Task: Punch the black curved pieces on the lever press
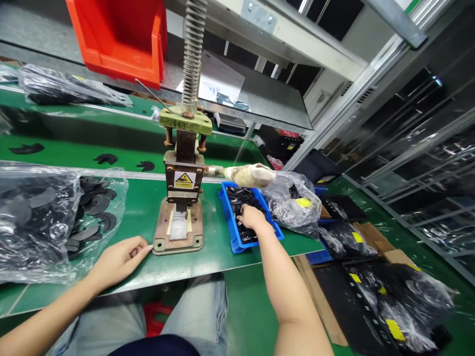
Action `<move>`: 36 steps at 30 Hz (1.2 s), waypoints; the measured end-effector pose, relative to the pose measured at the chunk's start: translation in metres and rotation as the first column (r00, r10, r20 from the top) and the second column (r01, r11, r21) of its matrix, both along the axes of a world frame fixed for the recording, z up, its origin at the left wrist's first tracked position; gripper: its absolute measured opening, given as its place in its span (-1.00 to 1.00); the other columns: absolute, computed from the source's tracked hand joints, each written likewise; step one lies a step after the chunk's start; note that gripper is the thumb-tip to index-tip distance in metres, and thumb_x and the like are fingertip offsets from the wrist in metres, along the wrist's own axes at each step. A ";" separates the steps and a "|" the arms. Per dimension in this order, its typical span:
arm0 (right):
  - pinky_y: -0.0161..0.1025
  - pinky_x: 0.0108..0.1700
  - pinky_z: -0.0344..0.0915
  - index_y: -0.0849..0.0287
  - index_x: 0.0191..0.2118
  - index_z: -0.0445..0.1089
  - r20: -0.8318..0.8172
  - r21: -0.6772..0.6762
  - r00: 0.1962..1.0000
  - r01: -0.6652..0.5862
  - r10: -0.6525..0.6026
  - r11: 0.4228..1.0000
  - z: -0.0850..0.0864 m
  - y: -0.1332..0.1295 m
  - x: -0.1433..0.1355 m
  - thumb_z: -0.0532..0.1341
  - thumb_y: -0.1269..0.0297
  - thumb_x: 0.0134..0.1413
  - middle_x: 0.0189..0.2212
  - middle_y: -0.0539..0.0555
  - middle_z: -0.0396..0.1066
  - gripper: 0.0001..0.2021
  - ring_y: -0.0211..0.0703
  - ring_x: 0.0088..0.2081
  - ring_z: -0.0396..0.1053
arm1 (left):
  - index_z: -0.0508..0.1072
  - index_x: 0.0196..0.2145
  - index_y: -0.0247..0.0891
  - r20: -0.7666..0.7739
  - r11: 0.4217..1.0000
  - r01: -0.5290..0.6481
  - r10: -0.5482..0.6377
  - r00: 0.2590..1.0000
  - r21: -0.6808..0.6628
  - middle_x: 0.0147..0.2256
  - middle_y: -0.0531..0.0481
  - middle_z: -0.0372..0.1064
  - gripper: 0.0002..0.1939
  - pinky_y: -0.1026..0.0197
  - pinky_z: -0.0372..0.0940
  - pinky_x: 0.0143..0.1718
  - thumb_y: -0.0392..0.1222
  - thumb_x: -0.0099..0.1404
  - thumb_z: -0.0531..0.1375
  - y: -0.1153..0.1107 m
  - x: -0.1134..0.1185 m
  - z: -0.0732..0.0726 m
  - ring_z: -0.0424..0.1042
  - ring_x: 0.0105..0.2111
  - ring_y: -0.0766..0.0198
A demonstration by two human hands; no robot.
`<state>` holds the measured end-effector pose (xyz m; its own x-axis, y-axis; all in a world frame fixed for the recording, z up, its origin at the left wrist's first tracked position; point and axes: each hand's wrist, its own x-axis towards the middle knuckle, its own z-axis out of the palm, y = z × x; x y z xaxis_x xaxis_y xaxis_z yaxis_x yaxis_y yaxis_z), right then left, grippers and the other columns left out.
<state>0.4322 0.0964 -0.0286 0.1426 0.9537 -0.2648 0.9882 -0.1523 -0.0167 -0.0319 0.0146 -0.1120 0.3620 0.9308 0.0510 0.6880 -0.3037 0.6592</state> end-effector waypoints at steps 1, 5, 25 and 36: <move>0.03 0.10 0.51 0.17 0.15 0.40 0.001 -0.006 1.000 0.011 -0.011 1.000 -0.001 0.000 -0.002 0.27 0.05 0.33 0.11 0.16 0.45 -0.59 -0.06 0.06 0.48 | 0.48 -0.29 -0.12 -0.003 1.000 0.000 0.000 1.000 -0.002 -0.39 0.08 0.47 -0.61 0.21 0.26 -0.26 0.18 0.52 0.08 -0.001 0.000 0.001 0.47 -0.34 0.21; 0.04 0.11 0.51 0.17 0.15 0.40 -0.014 -0.005 0.998 0.057 -0.057 0.998 0.000 0.001 -0.006 0.26 0.05 0.33 0.11 0.16 0.45 -0.60 -0.06 0.06 0.48 | 0.48 -0.28 -0.12 -0.007 1.000 -0.001 0.001 1.000 -0.003 -0.39 0.07 0.48 -0.61 0.20 0.25 -0.26 0.17 0.52 0.06 -0.002 0.002 0.004 0.48 -0.33 0.19; -0.02 0.05 0.51 0.20 0.05 0.44 -0.173 0.348 0.983 0.114 -0.055 0.930 0.020 -0.002 -0.014 0.26 0.05 0.34 -0.02 0.11 0.50 -0.65 -0.13 -0.04 0.50 | 0.48 -0.29 -0.12 0.031 1.000 -0.022 0.022 0.999 -0.014 -0.39 0.06 0.48 -0.60 0.20 0.25 -0.29 0.20 0.50 0.07 0.000 0.000 -0.002 0.47 -0.36 0.19; -0.09 -0.08 0.46 0.08 -0.09 0.45 -0.338 0.752 0.834 -0.040 0.436 0.658 0.021 -0.123 -0.087 0.21 0.19 0.34 -0.17 0.11 0.52 -0.86 -0.11 -0.17 0.47 | 0.48 -0.31 -0.19 0.401 0.995 -0.099 0.079 0.913 0.030 -0.39 0.05 0.42 -0.67 0.23 0.31 -0.28 0.10 0.48 0.17 -0.023 0.018 0.037 0.37 -0.37 0.26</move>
